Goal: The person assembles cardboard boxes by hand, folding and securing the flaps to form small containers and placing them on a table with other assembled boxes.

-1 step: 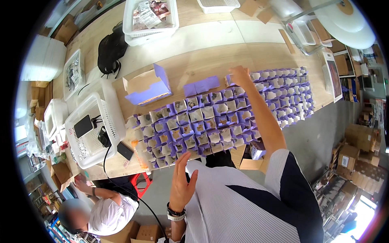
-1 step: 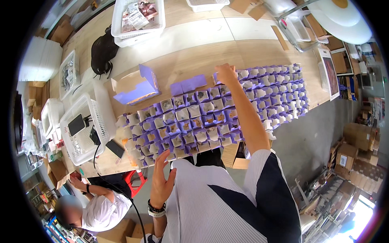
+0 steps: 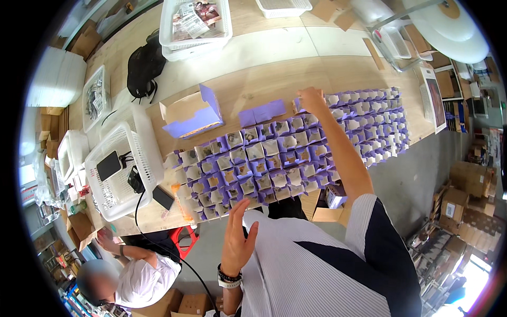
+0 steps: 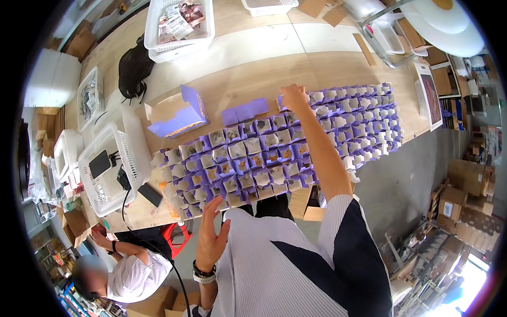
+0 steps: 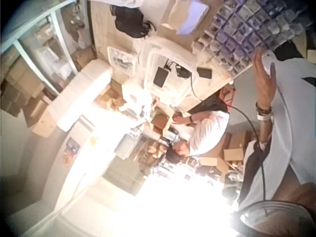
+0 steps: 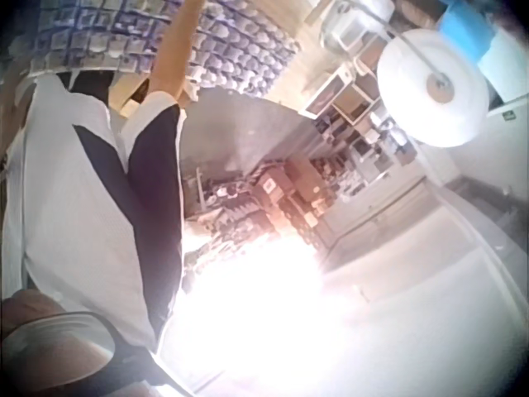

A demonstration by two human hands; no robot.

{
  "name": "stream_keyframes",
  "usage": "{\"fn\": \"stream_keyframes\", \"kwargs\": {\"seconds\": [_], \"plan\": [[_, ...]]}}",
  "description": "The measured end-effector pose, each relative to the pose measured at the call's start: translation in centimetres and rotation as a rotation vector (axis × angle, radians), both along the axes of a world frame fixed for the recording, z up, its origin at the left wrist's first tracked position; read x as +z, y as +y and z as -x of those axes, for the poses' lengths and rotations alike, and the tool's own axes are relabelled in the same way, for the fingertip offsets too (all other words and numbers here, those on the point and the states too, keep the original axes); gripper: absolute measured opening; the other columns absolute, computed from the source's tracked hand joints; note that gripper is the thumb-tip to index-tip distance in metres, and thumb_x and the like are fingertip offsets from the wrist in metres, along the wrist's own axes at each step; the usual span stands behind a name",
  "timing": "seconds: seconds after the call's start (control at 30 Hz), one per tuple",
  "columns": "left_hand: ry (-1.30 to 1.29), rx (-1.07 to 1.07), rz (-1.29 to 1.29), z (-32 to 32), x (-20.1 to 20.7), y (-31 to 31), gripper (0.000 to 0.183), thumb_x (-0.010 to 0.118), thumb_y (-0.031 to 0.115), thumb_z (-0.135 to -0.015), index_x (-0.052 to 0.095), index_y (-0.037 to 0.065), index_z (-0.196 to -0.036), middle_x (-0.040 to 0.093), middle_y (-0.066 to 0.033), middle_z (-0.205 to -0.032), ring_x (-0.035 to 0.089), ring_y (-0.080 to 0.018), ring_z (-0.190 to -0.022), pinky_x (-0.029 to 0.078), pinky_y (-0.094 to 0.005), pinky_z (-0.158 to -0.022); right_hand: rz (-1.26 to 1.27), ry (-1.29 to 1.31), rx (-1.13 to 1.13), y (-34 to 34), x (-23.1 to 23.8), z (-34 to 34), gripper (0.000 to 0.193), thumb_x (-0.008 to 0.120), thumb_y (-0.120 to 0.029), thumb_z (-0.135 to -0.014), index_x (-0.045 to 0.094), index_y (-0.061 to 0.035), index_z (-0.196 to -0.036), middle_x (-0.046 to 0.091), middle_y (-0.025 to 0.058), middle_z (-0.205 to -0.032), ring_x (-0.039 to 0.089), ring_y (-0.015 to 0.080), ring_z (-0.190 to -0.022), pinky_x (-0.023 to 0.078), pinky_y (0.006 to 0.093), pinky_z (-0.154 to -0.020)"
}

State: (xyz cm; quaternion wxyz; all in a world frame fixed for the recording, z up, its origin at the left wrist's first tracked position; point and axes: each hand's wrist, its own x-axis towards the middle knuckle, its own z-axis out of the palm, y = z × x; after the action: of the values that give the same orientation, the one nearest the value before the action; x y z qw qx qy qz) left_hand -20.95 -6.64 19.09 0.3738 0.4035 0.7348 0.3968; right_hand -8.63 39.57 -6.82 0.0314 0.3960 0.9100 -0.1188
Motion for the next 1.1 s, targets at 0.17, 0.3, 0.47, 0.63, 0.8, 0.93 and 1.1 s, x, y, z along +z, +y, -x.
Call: {"fn": "stream_keyframes", "kwargs": {"seconds": [0.17, 0.3, 0.47, 0.63, 0.8, 0.93, 1.1], "plan": [[0.05, -0.049, -0.012, -0.4, 0.2, 0.8, 0.052, 0.069, -0.001, -0.093, 0.054, 0.003, -0.143, 0.056, -0.0166, -0.146, 0.059, -0.0386, -0.131, 0.05, -0.0442, -0.105, -0.032, -0.114, -0.017, -0.1, 1.1, 0.8, 0.026, 0.064, -0.014, -0.091, 0.078, -0.0195, -0.112, 0.076, 0.0132, -0.105, 0.071, 0.038, -0.097, 0.052, 0.0513, -0.091], [0.051, -0.102, -0.028, -0.1, 0.6, 1.0, 0.049, 0.068, 0.0, -0.094, 0.056, 0.004, -0.14, 0.056, -0.0159, -0.146, 0.059, -0.0381, -0.131, 0.05, -0.0443, -0.105, -0.001, 0.149, -0.131, -0.5, 4.4, 0.5, 0.023, 0.063, -0.01, -0.092, 0.076, -0.016, -0.111, 0.076, 0.0134, -0.105, 0.072, 0.0353, -0.098, 0.056, 0.0496, -0.085], [0.031, -0.169, -0.139, 1.4, 1.7, 1.9, 0.048, 0.066, -0.003, -0.094, 0.055, 0.003, -0.14, 0.057, -0.0177, -0.145, 0.058, -0.0378, -0.131, 0.05, -0.0424, -0.104, 0.119, 0.528, -0.081, -5.2, 17.1, 0.9, 0.018, 0.068, -0.01, -0.095, 0.072, -0.0095, -0.112, 0.076, 0.0135, -0.099, 0.075, 0.0329, -0.091, 0.059, 0.0442, -0.079], [-0.127, -0.057, -0.242, 3.1, 3.4, 4.2, 0.063, 0.069, -0.006, -0.091, 0.047, 0.006, -0.149, 0.046, -0.0156, -0.154, 0.049, -0.032, -0.141, 0.048, -0.0444, -0.108, 0.353, 0.734, 0.094, -13.5, 26.7, 1.4, 0.02, 0.071, -0.004, -0.097, 0.07, -0.0034, -0.117, 0.072, 0.0095, -0.082, 0.072, 0.0123, -0.069, 0.057, 0.0286, -0.06], [-0.211, 0.018, -0.305, 3.1, 5.4, 4.8, 0.084, 0.075, -0.006, -0.085, 0.036, 0.011, -0.158, 0.031, -0.0106, -0.165, 0.036, -0.027, -0.15, 0.043, -0.05, -0.115, 0.602, 0.892, -0.032, -22.5, 31.1, 2.5, 0.019, 0.07, 0.0, -0.097, 0.07, -0.0008, -0.116, 0.074, 0.0062, -0.089, 0.07, 0.0089, -0.069, 0.057, 0.0247, -0.06], [-0.297, -0.012, -0.45, 3.4, 5.2, 3.1, 0.073, 0.072, 0.007, -0.093, 0.037, 0.007, -0.157, 0.035, -0.0127, -0.162, 0.039, -0.028, -0.148, 0.042, -0.044, -0.115, 0.622, 0.9, -0.048, -27.6, 33.5, 2.2, 0.018, 0.07, 0.001, -0.097, 0.071, -0.0001, -0.115, 0.075, 0.0081, -0.099, 0.07, 0.0104, -0.074, 0.057, 0.0244, -0.063], [-0.384, -0.079, -0.391, 4.9, 6.0, 1.2, 0.059, 0.058, 0.025, -0.104, 0.039, 0.005, -0.157, 0.038, -0.0115, -0.16, 0.038, -0.0247, -0.148, 0.04, -0.0349, -0.114, 0.461, 0.982, -0.054, -32.5, 34.3, 2.3, 0.015, 0.075, -0.004, -0.093, 0.072, -0.001, -0.107, 0.072, 0.0101, -0.097, 0.071, 0.0214, -0.081, 0.057, 0.0297, -0.065]]}}
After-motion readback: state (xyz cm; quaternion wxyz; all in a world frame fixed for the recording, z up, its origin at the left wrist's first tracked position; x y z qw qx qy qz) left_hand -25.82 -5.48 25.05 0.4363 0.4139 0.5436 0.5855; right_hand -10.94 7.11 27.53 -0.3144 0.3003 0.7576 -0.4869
